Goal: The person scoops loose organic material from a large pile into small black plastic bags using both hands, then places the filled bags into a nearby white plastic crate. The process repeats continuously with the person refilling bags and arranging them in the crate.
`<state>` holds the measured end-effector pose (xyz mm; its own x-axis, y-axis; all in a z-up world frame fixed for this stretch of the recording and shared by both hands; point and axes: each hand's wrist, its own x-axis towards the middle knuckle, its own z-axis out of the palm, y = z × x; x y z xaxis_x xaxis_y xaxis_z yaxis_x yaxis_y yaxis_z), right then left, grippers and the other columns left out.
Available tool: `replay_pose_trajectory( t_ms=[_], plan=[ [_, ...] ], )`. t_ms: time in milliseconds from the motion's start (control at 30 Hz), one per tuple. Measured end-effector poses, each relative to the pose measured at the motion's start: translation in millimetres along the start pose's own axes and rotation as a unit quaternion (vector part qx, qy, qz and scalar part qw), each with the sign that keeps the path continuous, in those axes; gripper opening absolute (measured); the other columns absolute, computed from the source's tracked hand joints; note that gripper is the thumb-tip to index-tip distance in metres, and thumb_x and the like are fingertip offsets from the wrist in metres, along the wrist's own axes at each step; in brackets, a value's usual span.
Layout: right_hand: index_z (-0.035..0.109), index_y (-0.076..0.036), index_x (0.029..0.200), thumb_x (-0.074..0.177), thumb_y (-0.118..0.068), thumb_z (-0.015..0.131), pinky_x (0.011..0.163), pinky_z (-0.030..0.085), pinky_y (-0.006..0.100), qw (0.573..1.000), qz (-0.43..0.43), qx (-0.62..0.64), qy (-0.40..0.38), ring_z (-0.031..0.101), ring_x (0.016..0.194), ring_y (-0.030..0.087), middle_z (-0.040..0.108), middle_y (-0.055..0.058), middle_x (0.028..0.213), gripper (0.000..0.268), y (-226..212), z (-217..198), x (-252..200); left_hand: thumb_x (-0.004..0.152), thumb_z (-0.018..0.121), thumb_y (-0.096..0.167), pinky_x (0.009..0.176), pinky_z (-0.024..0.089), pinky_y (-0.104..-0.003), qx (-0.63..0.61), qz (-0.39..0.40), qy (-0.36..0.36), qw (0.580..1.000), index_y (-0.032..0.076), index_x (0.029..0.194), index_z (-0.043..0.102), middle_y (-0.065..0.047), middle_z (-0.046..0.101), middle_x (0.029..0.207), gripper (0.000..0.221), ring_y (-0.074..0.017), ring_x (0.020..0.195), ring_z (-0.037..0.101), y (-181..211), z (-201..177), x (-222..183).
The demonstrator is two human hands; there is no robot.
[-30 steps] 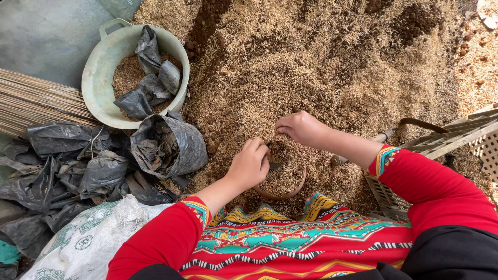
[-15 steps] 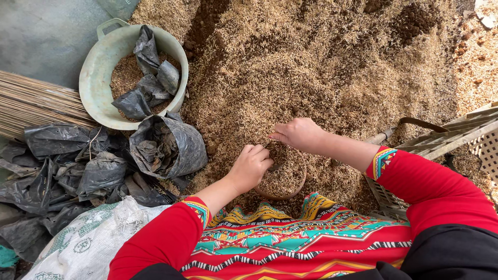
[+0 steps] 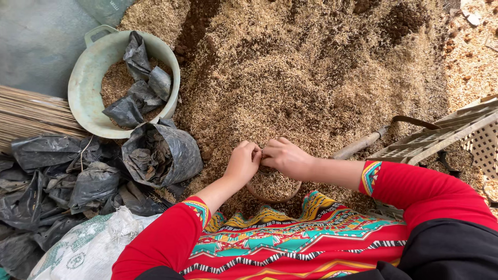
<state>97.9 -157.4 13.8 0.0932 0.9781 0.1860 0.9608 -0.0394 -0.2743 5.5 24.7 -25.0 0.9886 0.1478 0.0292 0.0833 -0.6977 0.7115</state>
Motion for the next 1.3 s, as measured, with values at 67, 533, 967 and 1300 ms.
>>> replay_pose_trajectory(
  t_ms=[67, 533, 967, 1300],
  plan=[
    [0.077, -0.014, 0.093, 0.078, -0.006, 0.070, 0.083, 0.055, 0.047, 0.999, 0.033, 0.031, -0.006, 0.064, 0.095, 0.024, 0.064, 0.006, 0.095, 0.019, 20.4, 1.1, 3.2, 0.086, 0.069, 0.008, 0.076, 0.054, -0.044, -0.005, 0.067, 0.031, 0.997, -0.003, 0.103, 0.067, -0.018, 0.065, 0.097, 0.020, -0.0368, 0.087, 0.066, 2.5, -2.3, -2.6],
    [0.056, -0.008, 0.135, 0.094, -0.024, 0.062, 0.097, 0.057, 0.039, 0.958, 0.268, -0.036, -0.091, 0.066, 0.109, 0.029, 0.062, 0.014, 0.126, 0.044, 196.5, 114.5, -23.3, 0.094, 0.062, 0.010, 0.073, 0.055, -0.045, 0.008, 0.048, -0.022, 0.999, 0.000, 0.094, 0.068, -0.017, 0.064, 0.093, 0.012, -0.0373, 0.081, 0.066, 13.5, -8.2, 1.3],
    [0.059, -0.007, 0.131, 0.115, -0.026, 0.045, 0.070, 0.062, 0.032, 0.895, 0.410, 0.060, -0.165, 0.070, 0.079, 0.023, 0.074, 0.016, 0.100, 0.029, 209.3, 77.4, 8.2, 0.095, 0.062, 0.012, 0.076, 0.056, -0.043, 0.024, 0.034, -0.049, 0.998, 0.001, 0.098, 0.069, -0.016, 0.065, 0.095, 0.013, -0.0349, 0.083, 0.067, 8.7, -6.8, 2.3],
    [0.065, -0.004, 0.116, 0.096, -0.024, 0.064, 0.091, 0.061, 0.034, 0.957, 0.262, 0.002, -0.128, 0.070, 0.097, 0.024, 0.068, 0.012, 0.111, 0.028, 197.0, 113.0, 18.8, 0.094, 0.062, 0.014, 0.078, 0.055, -0.043, 0.042, 0.004, -0.055, 0.998, 0.005, 0.104, 0.066, -0.012, 0.064, 0.101, 0.014, -0.0328, 0.090, 0.067, 24.3, -19.2, 1.4]
  ],
)
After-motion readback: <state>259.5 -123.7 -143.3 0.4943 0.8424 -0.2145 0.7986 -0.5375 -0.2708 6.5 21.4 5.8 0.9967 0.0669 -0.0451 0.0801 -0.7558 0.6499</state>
